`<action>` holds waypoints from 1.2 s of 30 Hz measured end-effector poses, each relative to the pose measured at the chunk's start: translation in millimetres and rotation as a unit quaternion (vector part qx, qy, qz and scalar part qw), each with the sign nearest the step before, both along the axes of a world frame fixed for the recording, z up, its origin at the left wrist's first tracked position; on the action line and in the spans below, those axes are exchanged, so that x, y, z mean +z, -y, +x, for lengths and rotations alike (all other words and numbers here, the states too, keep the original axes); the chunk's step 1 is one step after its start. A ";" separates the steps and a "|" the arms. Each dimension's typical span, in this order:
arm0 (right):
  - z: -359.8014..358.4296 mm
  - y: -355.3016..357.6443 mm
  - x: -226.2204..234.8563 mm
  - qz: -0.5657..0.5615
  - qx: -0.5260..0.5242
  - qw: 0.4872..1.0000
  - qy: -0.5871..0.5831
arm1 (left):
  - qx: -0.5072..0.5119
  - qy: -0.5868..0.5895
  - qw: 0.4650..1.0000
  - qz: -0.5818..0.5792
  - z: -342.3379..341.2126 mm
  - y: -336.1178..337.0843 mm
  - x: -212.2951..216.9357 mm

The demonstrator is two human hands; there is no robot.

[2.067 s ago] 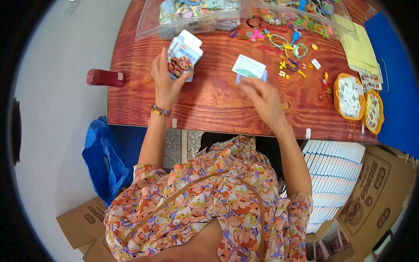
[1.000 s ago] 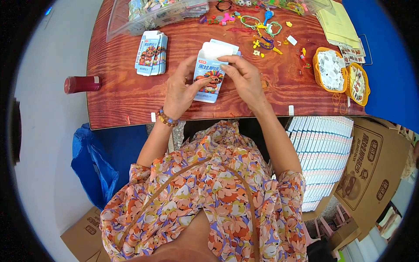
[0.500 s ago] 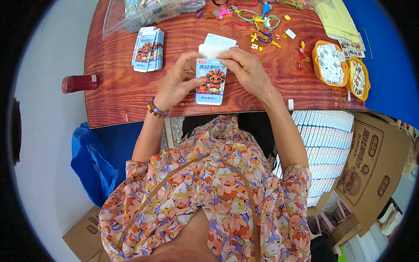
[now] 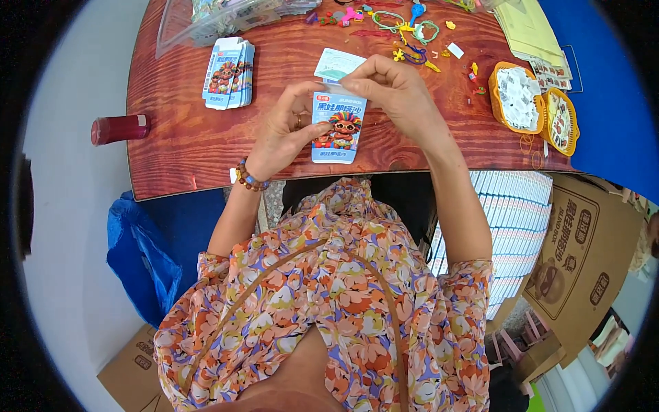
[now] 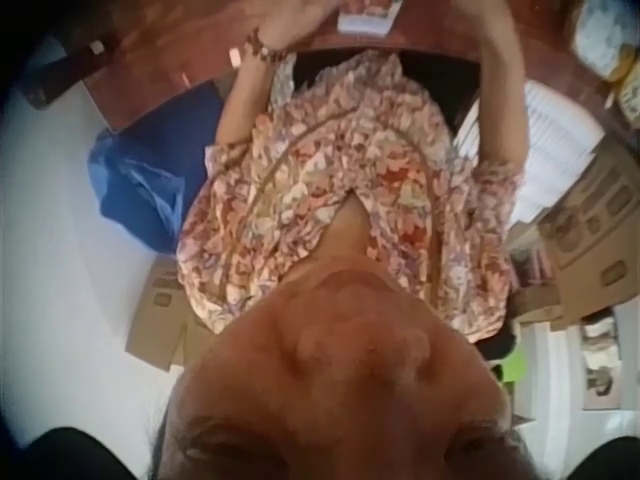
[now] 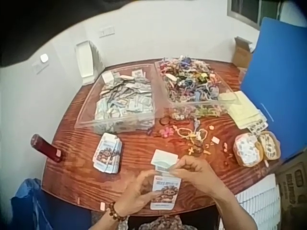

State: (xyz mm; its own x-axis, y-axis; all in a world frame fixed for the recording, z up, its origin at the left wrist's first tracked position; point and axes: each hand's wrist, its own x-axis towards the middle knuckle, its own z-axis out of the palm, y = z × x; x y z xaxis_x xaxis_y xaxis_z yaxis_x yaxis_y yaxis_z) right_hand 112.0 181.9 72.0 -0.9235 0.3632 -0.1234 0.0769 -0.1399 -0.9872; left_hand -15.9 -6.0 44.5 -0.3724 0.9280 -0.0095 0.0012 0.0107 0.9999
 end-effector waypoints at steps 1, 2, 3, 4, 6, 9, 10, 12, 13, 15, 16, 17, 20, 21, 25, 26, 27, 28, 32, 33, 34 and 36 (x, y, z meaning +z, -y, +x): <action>1.4 -0.4 0.9 -0.008 0.023 1.000 0.004 | -0.004 0.011 1.000 -0.001 0.2 0.4 1.1; 2.7 -1.5 0.4 -0.008 0.024 1.000 0.005 | -0.004 0.012 1.000 -0.001 0.3 0.8 2.5; 4.2 -2.9 -0.6 0.003 0.028 0.999 0.016 | -0.006 -0.005 1.000 -0.016 0.4 1.3 3.7; 5.7 -4.4 -1.3 0.013 0.031 0.999 0.027 | -0.009 -0.021 0.999 -0.031 0.7 1.8 4.6; 8.0 -8.8 -0.8 0.044 0.040 0.998 0.027 | -0.007 -0.025 0.999 -0.019 2.8 0.8 4.8; 9.2 -7.4 12.0 0.107 0.047 0.992 0.048 | -0.006 -0.036 0.999 -0.009 4.3 0.9 4.5; 9.6 -6.3 15.5 0.140 0.046 0.987 0.070 | -0.008 -0.044 0.999 -0.010 4.5 1.3 4.1; 11.1 -10.4 6.1 0.153 0.052 0.986 0.050 | -0.012 -0.047 0.999 -0.012 5.1 0.7 3.9; 12.1 -11.7 2.7 0.166 0.059 0.984 0.031 | -0.014 -0.049 0.999 -0.015 5.4 0.4 3.7; 12.8 -9.2 9.6 0.190 0.063 0.979 0.041 | -0.007 -0.054 0.998 -0.012 5.8 -0.1 -0.3; 13.2 -8.2 11.8 0.214 0.067 0.973 0.051 | 0.000 -0.058 0.998 -0.008 6.4 -0.3 -1.8; 14.1 -8.2 11.7 0.214 0.066 0.973 0.052 | -0.001 -0.058 0.998 -0.008 7.0 -0.9 -1.3; 16.1 -8.2 12.9 0.245 0.061 0.966 0.056 | 0.006 -0.071 0.997 -0.019 9.3 -1.9 -1.2; 16.6 -7.8 16.9 0.271 0.073 0.957 0.072 | 0.014 -0.054 0.998 -0.022 10.3 -1.4 -3.1; 23.4 -3.2 13.1 0.330 0.071 0.941 -0.005 | 0.038 0.018 0.999 -0.017 14.6 -1.7 -4.0; 25.1 -0.5 10.3 0.329 0.072 0.942 -0.005 | 0.039 0.018 0.999 -0.018 15.0 -1.0 -4.1; 26.8 2.9 6.8 0.376 0.056 0.925 -0.027 | 0.030 0.024 0.999 -0.020 15.3 -0.5 -4.3; 28.0 5.1 3.4 0.421 0.038 0.905 -0.049 | 0.022 0.030 0.999 -0.021 15.7 0.1 -4.4; 32.8 4.4 -5.6 0.458 0.035 0.884 -0.082 | 0.023 0.028 0.999 -0.006 18.4 -0.5 -1.1; 33.2 3.9 -6.9 0.464 0.040 0.881 -0.085 | 0.007 0.002 1.000 -0.021 18.1 -0.6 0.9; 33.7 3.5 -8.3 0.470 0.046 0.877 -0.089 | -0.008 -0.024 0.999 -0.035 18.2 -0.6 1.5; 34.2 3.3 -12.0 0.471 0.046 0.876 -0.092 | -0.012 -0.030 0.999 -0.039 18.2 -1.1 -0.5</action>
State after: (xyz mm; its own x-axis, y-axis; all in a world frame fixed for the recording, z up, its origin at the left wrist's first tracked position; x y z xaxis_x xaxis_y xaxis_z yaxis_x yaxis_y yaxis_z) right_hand 146.2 178.6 60.1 -0.9273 0.1469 0.3442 -0.1272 0.7413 -0.6590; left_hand 2.3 -5.0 44.1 -0.3513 0.9343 -0.0606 0.0620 0.0877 0.9942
